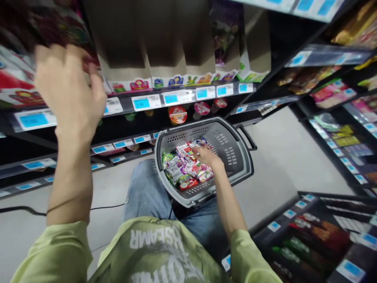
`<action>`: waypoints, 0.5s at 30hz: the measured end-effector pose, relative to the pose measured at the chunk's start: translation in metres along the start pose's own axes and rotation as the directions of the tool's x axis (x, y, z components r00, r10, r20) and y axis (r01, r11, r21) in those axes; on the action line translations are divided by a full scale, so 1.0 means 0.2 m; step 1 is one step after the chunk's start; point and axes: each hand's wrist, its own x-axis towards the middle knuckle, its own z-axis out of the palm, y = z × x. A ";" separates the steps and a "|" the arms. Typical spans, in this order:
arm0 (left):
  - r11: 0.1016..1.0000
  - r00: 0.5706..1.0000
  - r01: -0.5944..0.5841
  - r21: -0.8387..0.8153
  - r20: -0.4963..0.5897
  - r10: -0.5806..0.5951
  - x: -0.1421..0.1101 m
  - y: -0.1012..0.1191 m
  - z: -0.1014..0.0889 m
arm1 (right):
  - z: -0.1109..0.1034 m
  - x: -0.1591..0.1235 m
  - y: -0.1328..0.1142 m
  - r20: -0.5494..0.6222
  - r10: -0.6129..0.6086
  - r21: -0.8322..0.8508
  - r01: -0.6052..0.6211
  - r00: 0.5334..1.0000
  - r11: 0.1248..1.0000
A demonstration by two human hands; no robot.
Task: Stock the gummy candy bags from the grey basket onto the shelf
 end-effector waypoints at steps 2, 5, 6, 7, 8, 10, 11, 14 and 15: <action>0.991 0.984 -0.109 -0.076 -0.152 0.096 -0.07 0.08 0.05 | 0.01 0.01 0.00 0.023 -0.005 0.005 0.005 1.000 1.000; 0.894 0.899 -0.399 -0.206 -0.279 0.337 -0.24 0.32 0.18 | 0.02 0.04 0.00 0.041 -0.013 0.007 0.012 0.999 1.000; 0.826 0.869 -0.495 -0.270 -0.140 0.475 -0.30 0.42 0.24 | 0.02 0.04 0.00 0.041 -0.013 0.006 0.013 0.999 1.000; 0.741 0.788 -0.571 -0.353 0.016 0.615 -0.35 0.53 0.30 | 0.02 0.04 0.00 0.038 -0.011 0.003 0.011 0.999 1.000; 0.643 0.646 -0.624 -0.444 0.170 0.744 -0.40 0.63 0.38 | 0.01 0.04 0.00 0.034 -0.008 0.000 0.008 0.999 1.000; 0.555 0.356 -0.596 -0.580 0.429 0.830 -0.47 0.82 0.56 | 0.00 0.03 0.00 0.023 0.002 -0.009 -0.002 1.000 1.000; 0.592 0.248 -0.542 -0.597 0.560 0.791 -0.50 0.90 0.65 | 0.00 0.02 0.01 0.019 0.005 -0.011 -0.005 1.000 1.000; 0.727 0.078 -0.446 -0.522 0.787 0.612 -0.61 1.03 0.94 | -0.01 0.00 0.02 0.010 -0.003 -0.001 0.003 1.000 1.000; 0.748 0.064 -0.424 -0.511 0.807 0.587 -0.66 1.03 1.03 | -0.01 0.00 0.03 0.007 -0.009 0.005 0.009 1.000 1.000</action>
